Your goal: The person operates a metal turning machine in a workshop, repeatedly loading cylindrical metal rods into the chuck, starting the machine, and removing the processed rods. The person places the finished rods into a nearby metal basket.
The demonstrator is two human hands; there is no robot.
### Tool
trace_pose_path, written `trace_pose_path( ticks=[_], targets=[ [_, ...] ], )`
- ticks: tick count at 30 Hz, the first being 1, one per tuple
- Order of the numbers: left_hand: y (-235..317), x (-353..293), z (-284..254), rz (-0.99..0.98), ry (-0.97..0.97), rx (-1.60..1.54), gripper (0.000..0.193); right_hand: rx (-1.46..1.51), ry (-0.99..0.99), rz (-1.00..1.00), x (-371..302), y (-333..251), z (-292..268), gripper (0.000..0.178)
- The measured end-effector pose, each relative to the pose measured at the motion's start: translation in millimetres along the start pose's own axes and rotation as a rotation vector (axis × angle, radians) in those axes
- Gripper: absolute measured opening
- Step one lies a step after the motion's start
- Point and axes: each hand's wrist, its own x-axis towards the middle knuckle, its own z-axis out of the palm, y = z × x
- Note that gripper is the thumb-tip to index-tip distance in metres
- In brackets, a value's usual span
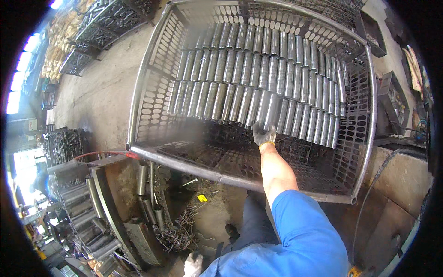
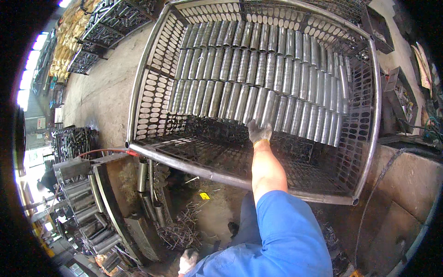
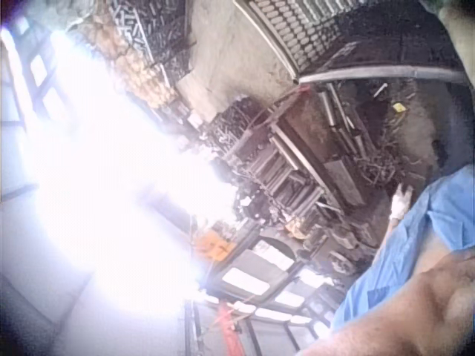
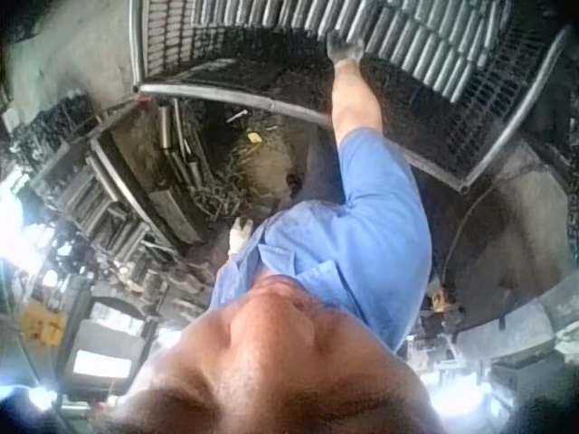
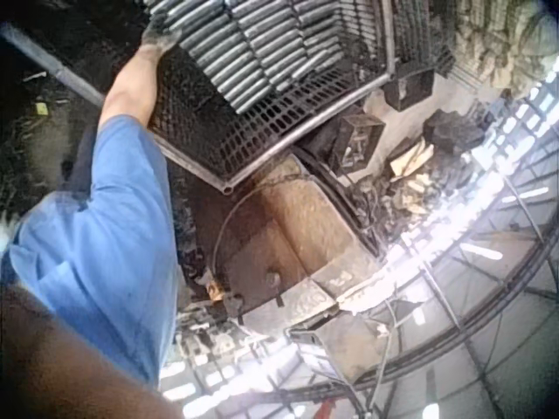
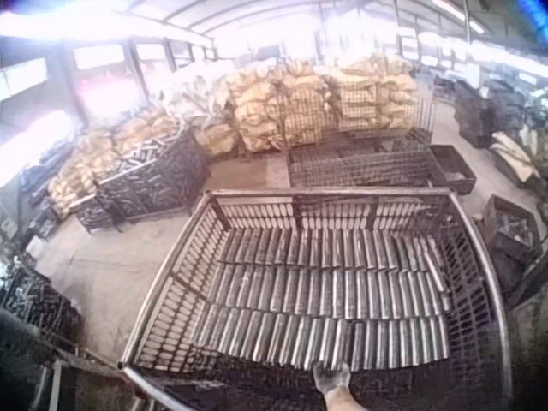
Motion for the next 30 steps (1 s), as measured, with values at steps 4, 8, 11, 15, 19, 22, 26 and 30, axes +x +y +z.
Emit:
trace_pose_path(
  ticks=[4,8,11,15,19,22,26,30],
  targets=[
    [5.1,15.3,-5.4,-0.016,-0.107,0.0,0.049,0.044,-0.12,-0.094,37.9,-24.1,16.8,0.04],
    [-2.6,28.7,-8.5,0.02,-0.03,-0.006,0.043,0.182,0.018,-0.063,34.1,-16.5,29.8,0.028],
    [27.4,25.4,-5.4,0.22,0.146,-0.018,0.043,0.079,0.012,-0.149,10.3,-13.5,28.1,0.024],
    [39.0,41.1,-12.2,0.329,0.073,-0.119,0.037,-0.129,-0.341,-0.018,2.8,-121.8,-22.8,0.041],
    [26.8,-0.2,4.0,0.315,0.153,-0.239,0.034,-0.48,-0.059,-0.134,-132.7,-93.1,-12.9,0.037],
    [24.8,-39.4,0.0,0.338,0.134,-0.336,0.041,-0.712,-0.216,0.096,-282.4,-60.5,-15.6,0.034],
    [-6.2,-80.0,6.8,0.477,0.055,-0.765,0.076,-1.166,-0.266,0.193,-493.9,41.2,-50.4,0.03],
    [-82.9,-96.2,14.5,0.9,0.078,-1.506,0.099,-1.587,-0.581,0.703,-645.4,115.6,-153.3,0.042]
  ],
)
